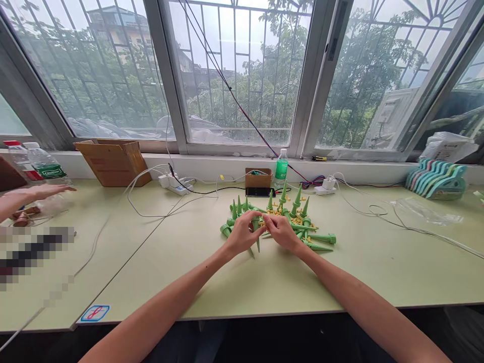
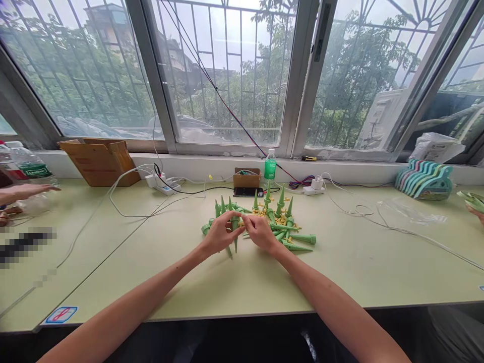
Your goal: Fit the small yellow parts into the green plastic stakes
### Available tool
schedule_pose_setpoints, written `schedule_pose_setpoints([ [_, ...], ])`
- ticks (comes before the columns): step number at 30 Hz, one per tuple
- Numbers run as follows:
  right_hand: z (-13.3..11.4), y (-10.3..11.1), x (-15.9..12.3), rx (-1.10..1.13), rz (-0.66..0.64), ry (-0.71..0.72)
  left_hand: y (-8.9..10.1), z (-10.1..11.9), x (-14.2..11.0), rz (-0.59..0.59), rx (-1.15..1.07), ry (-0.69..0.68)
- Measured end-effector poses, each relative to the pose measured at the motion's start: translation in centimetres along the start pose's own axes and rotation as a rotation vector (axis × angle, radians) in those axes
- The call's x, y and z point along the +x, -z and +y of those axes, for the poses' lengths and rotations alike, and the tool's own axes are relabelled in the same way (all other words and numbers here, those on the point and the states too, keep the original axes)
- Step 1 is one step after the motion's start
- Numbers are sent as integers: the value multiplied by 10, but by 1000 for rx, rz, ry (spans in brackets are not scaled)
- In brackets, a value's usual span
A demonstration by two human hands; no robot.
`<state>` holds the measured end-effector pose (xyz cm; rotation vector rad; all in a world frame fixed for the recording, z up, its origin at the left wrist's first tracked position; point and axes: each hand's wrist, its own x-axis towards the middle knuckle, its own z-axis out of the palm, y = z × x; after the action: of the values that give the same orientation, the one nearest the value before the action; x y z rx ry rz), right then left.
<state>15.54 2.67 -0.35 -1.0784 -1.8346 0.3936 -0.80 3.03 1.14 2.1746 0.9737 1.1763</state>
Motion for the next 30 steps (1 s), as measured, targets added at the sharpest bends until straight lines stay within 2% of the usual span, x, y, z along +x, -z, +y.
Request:
schedule_pose_setpoints([
  [5, -1, 0, -1, -16, 53, 1, 5, 6, 2, -15, -206, 239],
  [10, -3, 0, -3, -20, 35, 17, 7, 6, 7, 143, -377, 392],
  [13, -5, -1, -4, 42, -35, 35, 5, 1, 10, 227, -462, 409],
  [18, -7, -1, -5, 108, -86, 40, 4, -4, 11, 266, -548, 395],
  [26, -9, -1, -5, 80, -38, 47, 5, 3, 8, 272, -499, 429],
  [30, -6, -2, -5, 65, 29, 52, 5, 6, 9, 266, -545, 441],
])
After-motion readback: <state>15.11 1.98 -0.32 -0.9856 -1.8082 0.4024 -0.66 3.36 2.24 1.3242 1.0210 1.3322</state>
